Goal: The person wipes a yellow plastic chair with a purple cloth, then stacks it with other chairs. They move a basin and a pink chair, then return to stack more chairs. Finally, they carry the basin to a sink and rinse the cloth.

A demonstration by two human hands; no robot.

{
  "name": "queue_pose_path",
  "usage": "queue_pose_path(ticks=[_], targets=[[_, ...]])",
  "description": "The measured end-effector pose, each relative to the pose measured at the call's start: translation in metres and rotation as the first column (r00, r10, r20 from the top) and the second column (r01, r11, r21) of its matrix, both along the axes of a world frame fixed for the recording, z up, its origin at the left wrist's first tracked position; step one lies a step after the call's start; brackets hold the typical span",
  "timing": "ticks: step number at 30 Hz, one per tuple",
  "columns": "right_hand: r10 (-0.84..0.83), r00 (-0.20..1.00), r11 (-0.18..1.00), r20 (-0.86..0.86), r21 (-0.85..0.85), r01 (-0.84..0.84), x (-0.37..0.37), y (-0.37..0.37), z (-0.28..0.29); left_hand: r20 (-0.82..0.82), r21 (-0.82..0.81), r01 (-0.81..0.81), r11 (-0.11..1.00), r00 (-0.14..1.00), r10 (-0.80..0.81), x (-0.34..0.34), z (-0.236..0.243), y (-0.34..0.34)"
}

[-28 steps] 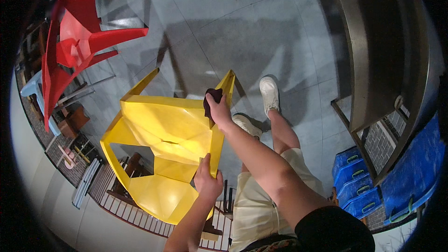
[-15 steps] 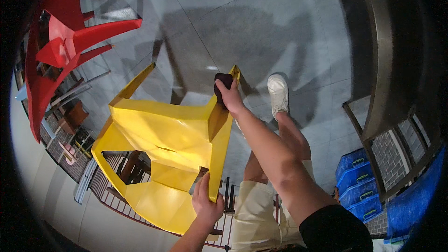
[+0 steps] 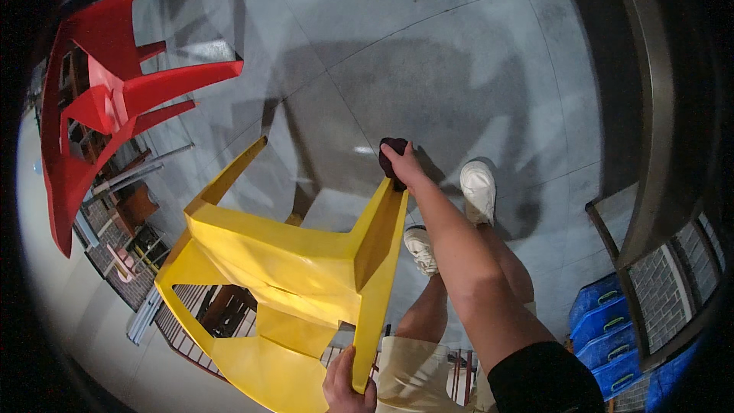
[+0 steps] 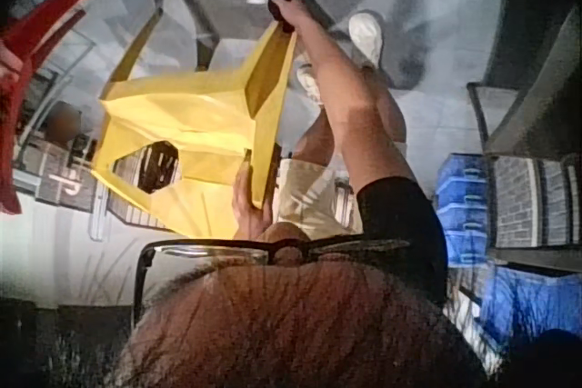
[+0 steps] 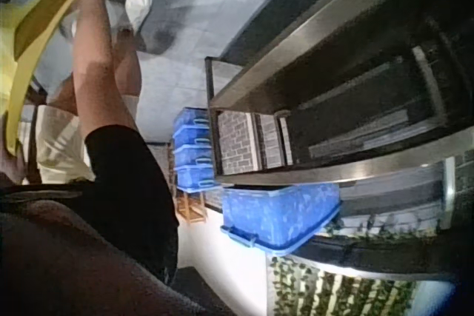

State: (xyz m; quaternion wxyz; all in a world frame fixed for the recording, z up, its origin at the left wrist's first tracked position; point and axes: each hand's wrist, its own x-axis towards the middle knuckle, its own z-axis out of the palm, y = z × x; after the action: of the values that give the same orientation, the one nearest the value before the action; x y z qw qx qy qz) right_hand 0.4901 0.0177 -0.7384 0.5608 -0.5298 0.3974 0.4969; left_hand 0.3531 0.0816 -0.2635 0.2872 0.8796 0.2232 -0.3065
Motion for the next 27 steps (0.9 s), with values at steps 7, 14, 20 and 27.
queue_pose_path(ticks=[7,14,20,27], targets=[[0.027,0.997,0.997,0.073,0.077,-0.033,0.015,-0.02,-0.001,-0.039,0.093,0.073,0.993,0.997,-0.07,-0.004,0.005,0.003],[0.233,0.957,0.972,0.175,-0.061,-0.226,-0.011,-0.009,-0.017,-0.16,0.007,0.012,1.0,0.987,-0.011,0.0,0.011,0.002],[0.139,0.964,0.988,0.227,0.034,-0.15,-0.031,-0.004,0.044,-0.04,0.075,0.114,0.991,0.993,-0.111,-0.004,0.003,0.008],[0.252,0.932,0.965,0.259,0.01,-0.263,-0.022,-0.001,0.152,-0.131,0.145,0.173,0.974,0.979,-0.154,0.004,0.01,0.005]])
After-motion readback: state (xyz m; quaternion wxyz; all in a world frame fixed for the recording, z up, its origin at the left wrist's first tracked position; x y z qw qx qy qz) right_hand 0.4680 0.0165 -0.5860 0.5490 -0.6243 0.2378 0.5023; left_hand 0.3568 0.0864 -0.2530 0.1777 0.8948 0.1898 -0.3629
